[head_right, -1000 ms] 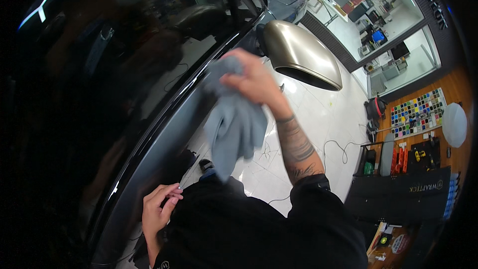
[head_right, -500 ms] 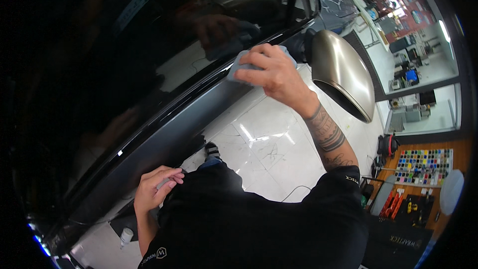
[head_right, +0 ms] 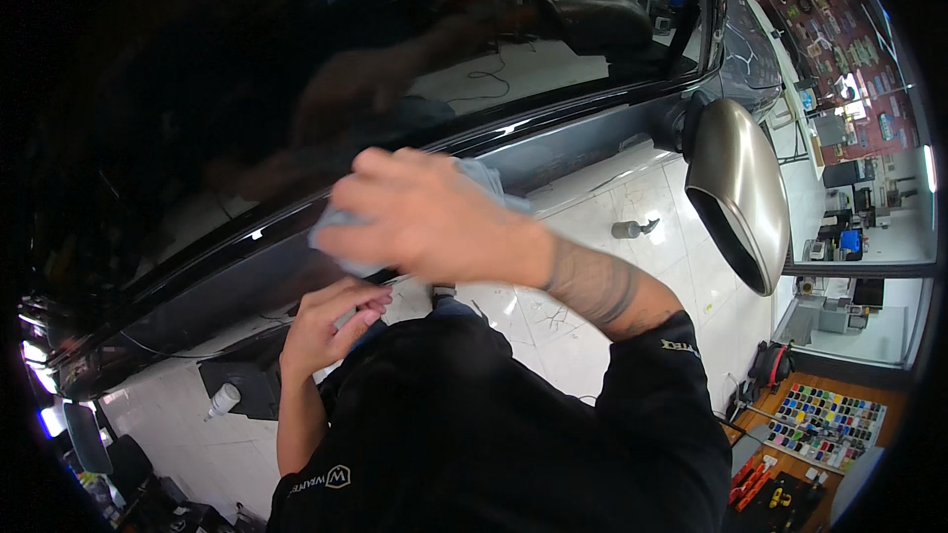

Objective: The person applies a protective film to the side of a grey car, focusing on the area around the side mirror. They use a squeegee to smooth the film and a knife to trim the edges, then wipe the surface with a cloth.

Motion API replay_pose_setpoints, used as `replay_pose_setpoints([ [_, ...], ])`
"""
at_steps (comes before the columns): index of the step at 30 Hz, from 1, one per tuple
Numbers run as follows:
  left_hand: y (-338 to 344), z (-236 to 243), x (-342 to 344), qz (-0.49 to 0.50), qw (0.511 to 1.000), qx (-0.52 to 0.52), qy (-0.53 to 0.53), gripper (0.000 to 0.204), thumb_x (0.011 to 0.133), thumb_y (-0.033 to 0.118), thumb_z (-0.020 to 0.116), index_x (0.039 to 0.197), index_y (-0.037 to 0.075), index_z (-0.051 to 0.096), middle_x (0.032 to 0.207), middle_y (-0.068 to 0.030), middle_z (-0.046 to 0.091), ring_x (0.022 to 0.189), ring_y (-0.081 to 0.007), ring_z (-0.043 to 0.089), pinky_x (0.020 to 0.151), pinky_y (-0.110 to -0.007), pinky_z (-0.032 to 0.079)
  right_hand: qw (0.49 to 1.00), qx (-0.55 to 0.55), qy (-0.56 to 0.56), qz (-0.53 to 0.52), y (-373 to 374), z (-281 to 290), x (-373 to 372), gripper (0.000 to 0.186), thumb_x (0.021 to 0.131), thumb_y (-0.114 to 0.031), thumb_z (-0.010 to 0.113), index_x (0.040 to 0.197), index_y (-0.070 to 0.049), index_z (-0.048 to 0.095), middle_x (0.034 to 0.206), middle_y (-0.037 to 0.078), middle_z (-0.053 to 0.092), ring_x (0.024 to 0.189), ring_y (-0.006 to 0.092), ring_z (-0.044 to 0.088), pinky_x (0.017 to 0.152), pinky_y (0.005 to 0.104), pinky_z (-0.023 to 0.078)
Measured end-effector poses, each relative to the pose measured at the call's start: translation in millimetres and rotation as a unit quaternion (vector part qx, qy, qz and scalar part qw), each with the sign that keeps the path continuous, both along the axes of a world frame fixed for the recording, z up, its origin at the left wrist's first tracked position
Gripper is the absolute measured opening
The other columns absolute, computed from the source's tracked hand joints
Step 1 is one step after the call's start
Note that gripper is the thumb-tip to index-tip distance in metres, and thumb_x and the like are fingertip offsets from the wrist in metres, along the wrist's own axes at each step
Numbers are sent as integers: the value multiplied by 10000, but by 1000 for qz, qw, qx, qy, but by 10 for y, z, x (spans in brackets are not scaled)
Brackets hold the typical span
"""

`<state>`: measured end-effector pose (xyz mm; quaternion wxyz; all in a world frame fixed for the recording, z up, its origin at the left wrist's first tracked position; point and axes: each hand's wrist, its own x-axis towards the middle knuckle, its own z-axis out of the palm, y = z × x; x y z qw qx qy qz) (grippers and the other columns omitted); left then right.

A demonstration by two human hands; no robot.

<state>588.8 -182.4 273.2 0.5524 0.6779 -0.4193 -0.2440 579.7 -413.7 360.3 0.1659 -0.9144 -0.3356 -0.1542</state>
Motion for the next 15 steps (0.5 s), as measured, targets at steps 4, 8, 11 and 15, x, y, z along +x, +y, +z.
replay_pose_setpoints([
  [4, 495, 154, 32, 52, 999, -1, -1, 253, 815, 17, 639, 1065, -16, 663, 921, -142, 663, 791, -242, 660, 722, -318, 520, 991, 54, 18, -119, -748, 224, -256, 402, 530, -59, 740, 923, -142, 739, 993, 79, 655, 942, 272, 611, 774, 359, 508],
  [8, 980, 108, 52, 106, 994, 24, 22, 237, 793, 51, 662, 1019, -22, 681, 895, -152, 670, 794, -244, 664, 731, -308, 521, 984, -11, 57, -169, -934, 148, -362, 426, 508, 12, 698, 916, -108, 714, 999, 64, 640, 970, 287, 593, 794, 362, 505],
  [11, 1152, 170, 102, 116, 993, 18, 9, 247, 785, 72, 673, 1013, -21, 683, 888, -148, 672, 790, -245, 666, 729, -301, 521, 991, 5, 67, -118, -588, 184, -237, 458, 502, 25, 682, 939, -107, 709, 991, 65, 632, 959, 289, 584, 779, 373, 509],
  [15, 1379, 194, 142, 129, 991, -1, -26, 253, 769, 73, 679, 1004, -21, 687, 885, -151, 675, 778, -253, 664, 706, -308, 519, 997, 16, 59, -55, -106, 107, -31, 477, 488, -19, 712, 958, -102, 708, 989, 67, 626, 936, 287, 579, 745, 369, 514],
])
